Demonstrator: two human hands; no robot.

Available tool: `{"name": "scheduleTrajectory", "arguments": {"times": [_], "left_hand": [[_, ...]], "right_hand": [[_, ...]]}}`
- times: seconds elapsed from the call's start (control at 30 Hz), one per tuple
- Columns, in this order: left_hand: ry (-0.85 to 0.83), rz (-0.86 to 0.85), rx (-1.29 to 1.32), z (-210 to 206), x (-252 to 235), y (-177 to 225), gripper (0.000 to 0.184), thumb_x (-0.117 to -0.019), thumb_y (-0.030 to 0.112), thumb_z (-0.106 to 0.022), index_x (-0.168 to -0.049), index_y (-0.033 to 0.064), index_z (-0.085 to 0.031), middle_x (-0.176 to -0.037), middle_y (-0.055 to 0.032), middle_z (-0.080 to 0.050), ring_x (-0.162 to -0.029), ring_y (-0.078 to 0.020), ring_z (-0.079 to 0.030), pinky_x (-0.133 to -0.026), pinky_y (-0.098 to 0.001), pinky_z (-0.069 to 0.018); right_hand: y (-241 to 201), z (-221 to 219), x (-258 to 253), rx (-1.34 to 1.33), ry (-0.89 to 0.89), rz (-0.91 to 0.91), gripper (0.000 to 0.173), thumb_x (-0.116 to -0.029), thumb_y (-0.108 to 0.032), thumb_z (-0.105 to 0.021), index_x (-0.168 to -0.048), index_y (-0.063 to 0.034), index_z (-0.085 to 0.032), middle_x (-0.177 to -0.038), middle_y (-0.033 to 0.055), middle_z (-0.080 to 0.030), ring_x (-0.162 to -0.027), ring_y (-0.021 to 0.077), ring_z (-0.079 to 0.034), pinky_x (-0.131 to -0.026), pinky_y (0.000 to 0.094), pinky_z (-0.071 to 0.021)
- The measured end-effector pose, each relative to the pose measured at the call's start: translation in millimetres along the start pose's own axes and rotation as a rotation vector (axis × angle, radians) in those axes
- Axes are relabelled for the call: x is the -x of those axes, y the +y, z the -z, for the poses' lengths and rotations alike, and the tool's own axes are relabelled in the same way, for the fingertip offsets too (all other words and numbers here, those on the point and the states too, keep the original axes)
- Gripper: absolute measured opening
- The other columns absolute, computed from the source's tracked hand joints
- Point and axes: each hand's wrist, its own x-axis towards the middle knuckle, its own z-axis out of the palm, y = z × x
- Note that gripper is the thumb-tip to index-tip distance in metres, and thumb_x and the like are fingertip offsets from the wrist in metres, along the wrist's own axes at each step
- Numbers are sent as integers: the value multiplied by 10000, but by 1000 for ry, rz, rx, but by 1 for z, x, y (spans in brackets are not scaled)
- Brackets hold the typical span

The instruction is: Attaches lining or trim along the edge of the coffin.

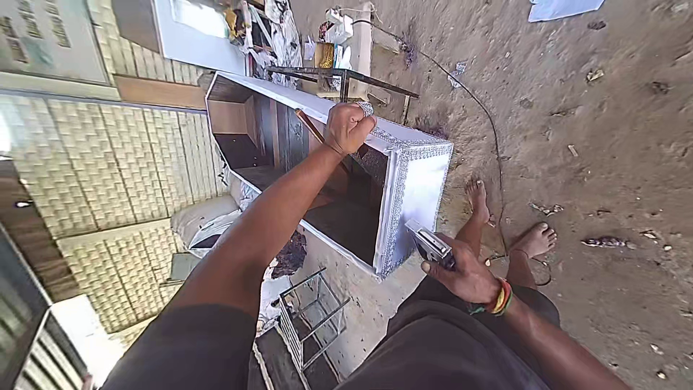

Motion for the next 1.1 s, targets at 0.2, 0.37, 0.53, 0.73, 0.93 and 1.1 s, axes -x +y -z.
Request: {"name": "scheduleTrajectory", "arguments": {"times": [0.2, 0.37, 0.53, 0.73, 0.93, 1.1], "left_hand": [[-2, 4, 21, 0, 1, -2, 450, -977, 242, -491, -600, 28, -610, -622, -119, -641, -627, -238, -638, -629, -448, -488], [10, -28, 23, 0, 1, -2, 468, -986, 249, -478, -579, 39, -574, -616, -121, -643, -617, -241, -642, -617, -451, -489], [36, -47, 15, -2, 1, -6, 469, -987, 251, -475, -582, 39, -579, -628, -125, -656, -628, -246, -658, -617, -451, -501], [-41, 43, -20, 2, -1, 3, 479, -984, 291, -487, -590, 28, -558, -615, -117, -594, -645, -267, -627, -643, -482, -499], [-75, 103, -56, 4, -2, 7, 479, -983, 297, -486, -593, 28, -554, -609, -111, -568, -641, -270, -609, -649, -485, -487], [-88, 92, -103, 6, -4, 13, 508, -987, 298, -468, -570, 8, -487, -613, -154, -562, -688, -327, -636, -710, -528, -501]], "right_hand": [[2, -10, -10, 50, -19, 84, 481, -921, -512, -674, -1070, -55, -697, -857, 24, -703, -780, 42, -662, -716, 256, -562], [2, -9, -26, 132, -9, 158, 500, -935, -532, -646, -1054, -50, -704, -867, 51, -711, -799, 79, -677, -737, 284, -568], [18, -14, -40, 256, 112, 281, 310, -895, -370, -680, -921, -62, -698, -796, 72, -700, -738, 156, -693, -656, 361, -572], [29, -22, -39, 310, 237, 360, 345, -851, -389, -668, -785, -50, -665, -675, 87, -651, -621, 212, -666, -550, 433, -530], [62, 5, 99, 434, 414, -84, 436, -819, -488, -669, -882, -64, -748, -740, 67, -721, -682, 190, -716, -628, 456, -581], [45, 54, 173, 580, 583, -390, 630, -782, -584, -638, -950, 15, -742, -747, 150, -715, -690, 280, -716, -654, 535, -547]]}}
